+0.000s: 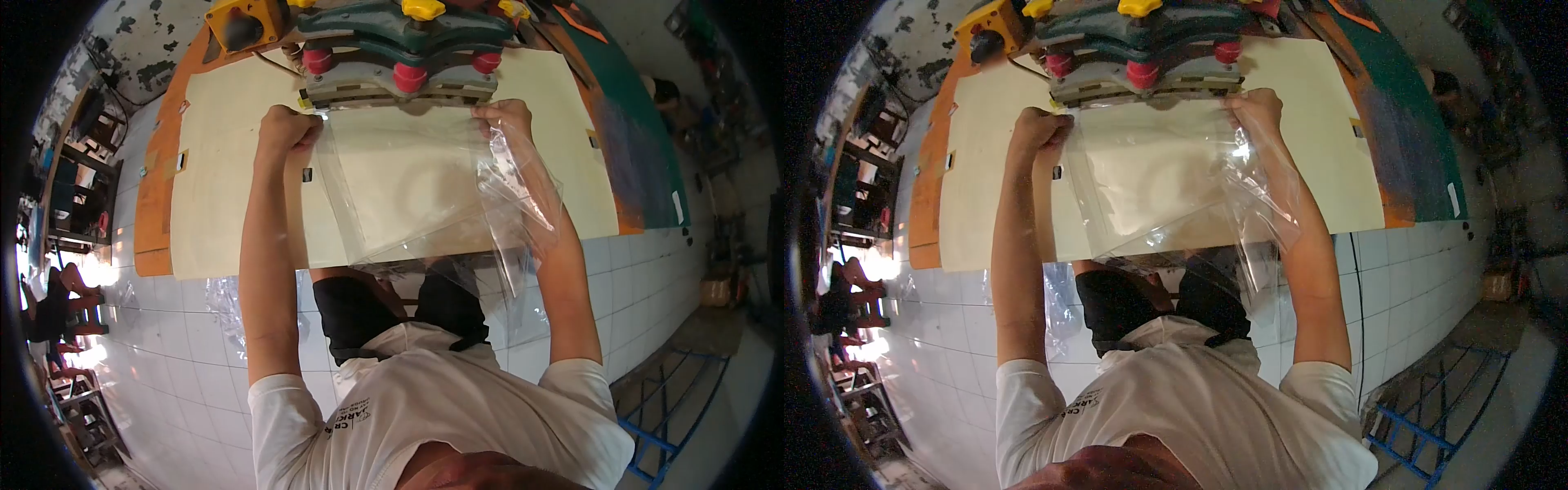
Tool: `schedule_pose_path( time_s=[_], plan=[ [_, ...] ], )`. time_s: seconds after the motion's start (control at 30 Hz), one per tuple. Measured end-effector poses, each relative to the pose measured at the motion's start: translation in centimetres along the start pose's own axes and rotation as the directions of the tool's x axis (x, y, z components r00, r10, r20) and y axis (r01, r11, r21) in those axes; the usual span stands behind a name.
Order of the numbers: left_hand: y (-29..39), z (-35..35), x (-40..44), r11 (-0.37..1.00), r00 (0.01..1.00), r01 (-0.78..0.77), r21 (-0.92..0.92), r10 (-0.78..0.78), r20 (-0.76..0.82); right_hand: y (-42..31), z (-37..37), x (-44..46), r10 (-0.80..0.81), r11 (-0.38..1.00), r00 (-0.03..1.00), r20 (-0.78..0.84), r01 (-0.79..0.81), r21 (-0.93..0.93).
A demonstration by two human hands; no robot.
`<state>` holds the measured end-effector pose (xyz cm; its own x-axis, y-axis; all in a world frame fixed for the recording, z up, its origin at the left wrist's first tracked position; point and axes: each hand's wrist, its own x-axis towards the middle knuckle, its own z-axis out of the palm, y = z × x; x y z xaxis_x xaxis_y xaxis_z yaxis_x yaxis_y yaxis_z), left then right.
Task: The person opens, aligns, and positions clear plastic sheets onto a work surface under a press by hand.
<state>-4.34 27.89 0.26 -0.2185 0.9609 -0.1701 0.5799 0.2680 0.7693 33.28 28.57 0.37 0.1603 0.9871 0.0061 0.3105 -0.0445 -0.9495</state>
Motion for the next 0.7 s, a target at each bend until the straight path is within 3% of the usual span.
schedule_pose_path(
  time_s=[0.13, 0.33, 0.7],
  plan=[
    [0.4, -0.1, -0.5, 0.999, 0.999, 0.035, 0.025, -0.035, 0.006, 0.3, 0.2, -0.4, -0.001, 0.994, 1.0, 0.006, 0.001, 0.114],
    [0.9, -0.4, -1.0, 0.997, 0.999, 0.034, 0.062, -0.034, -0.002, 0.5, 0.3, -0.2, 0.012, 0.991, 1.0, -0.009, -0.011, 0.13],
    [-0.1, 0.1, -0.1, 0.992, 1.0, 0.015, -0.123, -0.013, 0.013, 0.0, -0.1, -0.2, 0.025, 0.998, 0.999, -0.026, -0.023, 0.061]
  ],
)
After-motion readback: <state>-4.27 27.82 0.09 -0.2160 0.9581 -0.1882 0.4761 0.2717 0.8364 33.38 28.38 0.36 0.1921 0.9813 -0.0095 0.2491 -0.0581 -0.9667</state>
